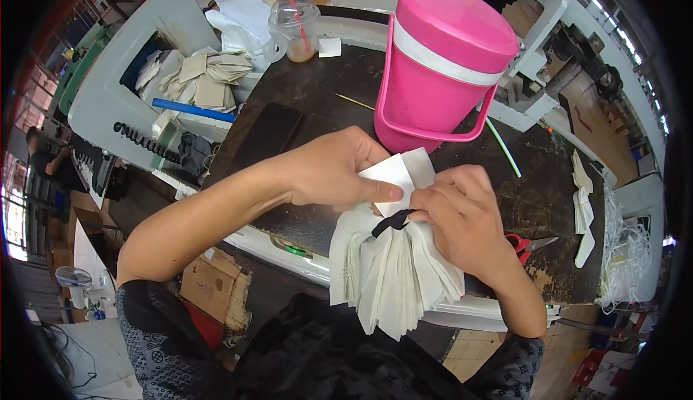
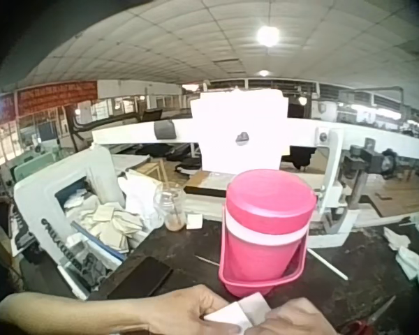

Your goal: The person gathers a stack of white paper cutouts and secures them with a black elastic band. They then use a green pen to write on a small white label attached to the bundle and briefly operate a smartphone calculator before placing the phone back on the table.

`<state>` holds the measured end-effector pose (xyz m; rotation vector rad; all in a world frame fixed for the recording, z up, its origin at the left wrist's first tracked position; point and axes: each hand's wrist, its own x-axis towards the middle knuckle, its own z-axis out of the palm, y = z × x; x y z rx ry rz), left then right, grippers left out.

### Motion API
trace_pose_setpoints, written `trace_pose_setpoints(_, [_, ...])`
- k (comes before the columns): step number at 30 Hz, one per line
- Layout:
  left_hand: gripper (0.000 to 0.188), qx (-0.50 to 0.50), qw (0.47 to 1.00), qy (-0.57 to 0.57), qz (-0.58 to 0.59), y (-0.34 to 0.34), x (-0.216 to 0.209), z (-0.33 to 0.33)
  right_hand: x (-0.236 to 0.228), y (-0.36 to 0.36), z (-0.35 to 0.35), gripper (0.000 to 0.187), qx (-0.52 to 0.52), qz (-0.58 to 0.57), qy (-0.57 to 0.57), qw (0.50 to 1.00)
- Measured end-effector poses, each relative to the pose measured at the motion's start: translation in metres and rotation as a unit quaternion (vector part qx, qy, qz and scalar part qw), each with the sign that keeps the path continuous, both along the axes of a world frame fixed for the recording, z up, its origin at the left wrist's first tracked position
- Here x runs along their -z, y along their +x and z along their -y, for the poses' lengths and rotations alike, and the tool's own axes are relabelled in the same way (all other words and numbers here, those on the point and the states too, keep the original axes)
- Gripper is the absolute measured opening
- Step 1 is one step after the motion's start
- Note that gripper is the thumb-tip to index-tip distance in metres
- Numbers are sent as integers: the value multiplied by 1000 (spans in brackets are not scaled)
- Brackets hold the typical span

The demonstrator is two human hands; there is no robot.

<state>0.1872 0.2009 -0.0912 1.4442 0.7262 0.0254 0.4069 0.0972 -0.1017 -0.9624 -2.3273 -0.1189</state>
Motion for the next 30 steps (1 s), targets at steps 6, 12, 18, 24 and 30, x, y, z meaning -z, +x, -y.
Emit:
trace_pose_setpoints(6, [18,63,992,26,109,-3,12,-5,8,0,2,19,-19,-134,-179,974])
trace_pose_setpoints(12, [16,64,994,70,60,-2,9,-5,3,-2,12,17,49,-165,-168,971])
trace_pose_setpoints(18, [25,76,993,81,38,12,-4,-4,2,-4,14,16,37,-159,-164,973])
trace_pose_setpoints(24, [28,-82,760,620,176,0,-16,38,1,4,8,8,74,-263,-289,918])
trace_pose_setpoints(30, [25,36,821,567,53,4,-19,65,1,0,6,4,47,-272,-329,903])
